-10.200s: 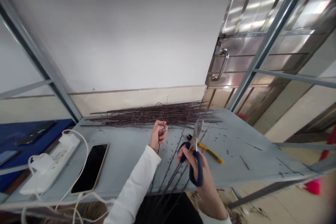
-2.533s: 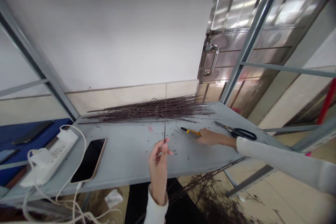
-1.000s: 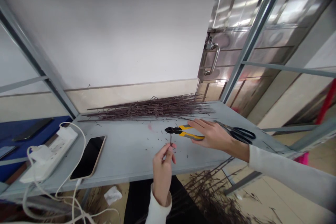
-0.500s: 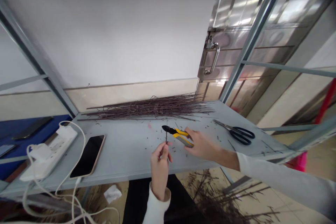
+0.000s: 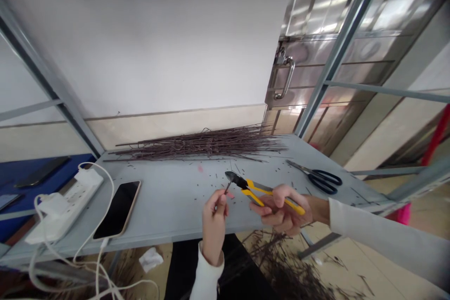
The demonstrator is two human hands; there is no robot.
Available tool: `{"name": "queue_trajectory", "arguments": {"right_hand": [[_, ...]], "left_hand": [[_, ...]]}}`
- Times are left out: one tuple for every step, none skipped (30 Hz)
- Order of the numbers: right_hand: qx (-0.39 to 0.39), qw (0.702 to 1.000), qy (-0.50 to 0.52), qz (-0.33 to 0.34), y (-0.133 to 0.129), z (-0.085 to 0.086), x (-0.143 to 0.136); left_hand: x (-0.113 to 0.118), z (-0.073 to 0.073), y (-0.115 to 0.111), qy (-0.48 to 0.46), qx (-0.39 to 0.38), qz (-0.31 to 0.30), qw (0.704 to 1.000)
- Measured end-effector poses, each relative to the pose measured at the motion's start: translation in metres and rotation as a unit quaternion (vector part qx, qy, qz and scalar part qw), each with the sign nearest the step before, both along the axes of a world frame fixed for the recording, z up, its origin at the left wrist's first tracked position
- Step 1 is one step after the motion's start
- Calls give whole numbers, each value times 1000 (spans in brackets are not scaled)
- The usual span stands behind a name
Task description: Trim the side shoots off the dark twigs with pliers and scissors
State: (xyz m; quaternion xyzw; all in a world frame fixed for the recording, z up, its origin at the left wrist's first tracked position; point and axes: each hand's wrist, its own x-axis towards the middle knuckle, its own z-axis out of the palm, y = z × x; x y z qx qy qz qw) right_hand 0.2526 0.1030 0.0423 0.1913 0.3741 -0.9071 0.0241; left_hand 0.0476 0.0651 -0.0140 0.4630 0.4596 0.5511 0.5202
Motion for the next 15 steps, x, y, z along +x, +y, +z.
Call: {"name": "queue_trajectory", "arguments": {"right_hand": [[1, 1000, 6, 1, -1, 0, 0], [16, 1000, 6, -9, -2, 0, -1], [44, 999, 1, -28, -4, -1, -3], [85, 995, -10, -54, -6, -2, -5], [141, 986, -26, -83, -8, -3, -8], [212, 970, -45, -113, -9, -4, -11], [294, 942, -70, -146, -10, -5, -13], [379, 903, -102, -173, -10, -5, -15], [458, 857, -138, -191, -9, -5, -17], [523, 810, -173, -201, -8, -6, -18], [573, 766, -202, -209, -6, -7, -18], [611, 729, -224, -214, -4, -8, -18], [641, 697, -237, -217, -3, -10, -18], [666, 668, -245, -224, -1, -12, -17], [688, 641, -250, -230, 0, -13, -17]], "left_hand": [[1, 1, 0, -4, 0, -5, 1000], [1, 2, -1, -11, -2, -12, 1000], [1, 4, -1, -19, -6, -21, 1000], [2, 5, -1, -27, -11, -32, 999], [2, 7, -2, -35, -16, -43, 998], [2, 8, -3, -42, -21, -55, 997], [2, 9, -3, -47, -27, -63, 997], [2, 10, -4, -51, -32, -70, 996], [2, 11, -5, -55, -38, -78, 995], [3, 12, -5, -58, -41, -85, 994], [3, 12, -6, -58, -42, -91, 993], [4, 12, -6, -56, -43, -97, 993], [4, 12, -7, -53, -42, -104, 992], [4, 11, -7, -48, -41, -107, 992], [4, 11, -7, -44, -39, -110, 992]]}}
